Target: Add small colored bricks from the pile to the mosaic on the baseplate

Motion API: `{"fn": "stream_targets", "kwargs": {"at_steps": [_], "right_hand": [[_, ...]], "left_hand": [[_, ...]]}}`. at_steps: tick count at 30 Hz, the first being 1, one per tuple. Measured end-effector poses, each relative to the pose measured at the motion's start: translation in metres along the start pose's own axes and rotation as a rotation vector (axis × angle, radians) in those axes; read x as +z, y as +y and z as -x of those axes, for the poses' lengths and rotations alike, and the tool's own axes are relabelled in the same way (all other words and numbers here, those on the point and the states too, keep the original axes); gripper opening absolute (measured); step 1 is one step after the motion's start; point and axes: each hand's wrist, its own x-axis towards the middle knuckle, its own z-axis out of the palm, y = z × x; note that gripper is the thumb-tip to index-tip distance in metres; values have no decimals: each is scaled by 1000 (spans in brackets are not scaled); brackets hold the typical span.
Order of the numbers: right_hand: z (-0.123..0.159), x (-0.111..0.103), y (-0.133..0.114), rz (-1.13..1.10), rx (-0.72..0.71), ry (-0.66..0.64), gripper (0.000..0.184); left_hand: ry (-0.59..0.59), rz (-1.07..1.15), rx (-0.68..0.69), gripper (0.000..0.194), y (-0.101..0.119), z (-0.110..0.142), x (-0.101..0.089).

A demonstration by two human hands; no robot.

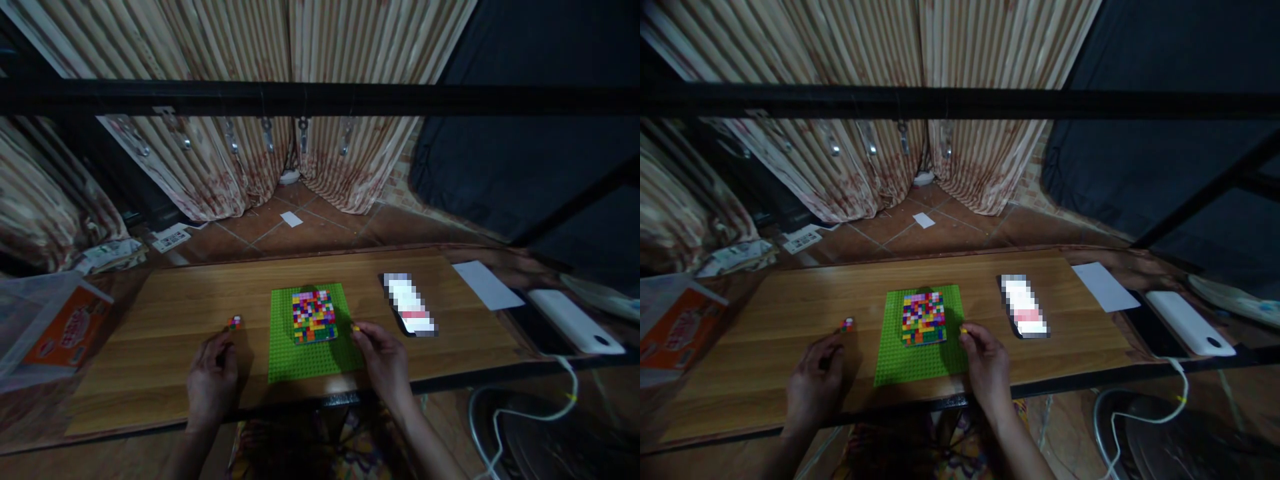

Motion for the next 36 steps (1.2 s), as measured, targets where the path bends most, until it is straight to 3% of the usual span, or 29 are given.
{"fn": "stream_targets", "kwargs": {"at_steps": [8,16,30,36], "right_hand": [[-12,21,-9,50,-152,-59,16],[-18,29,-5,126,-192,-144,17],[-17,34,-10,125,-116,-91,19],[-16,30,-3,14,-32,-30,28]], "left_hand": [[25,-12,38,22,-1,1,1],[21,1,35,21,0,2,2],[20,-9,36,23,3,3,1],[38,6,65,21,2,3,2]]}}
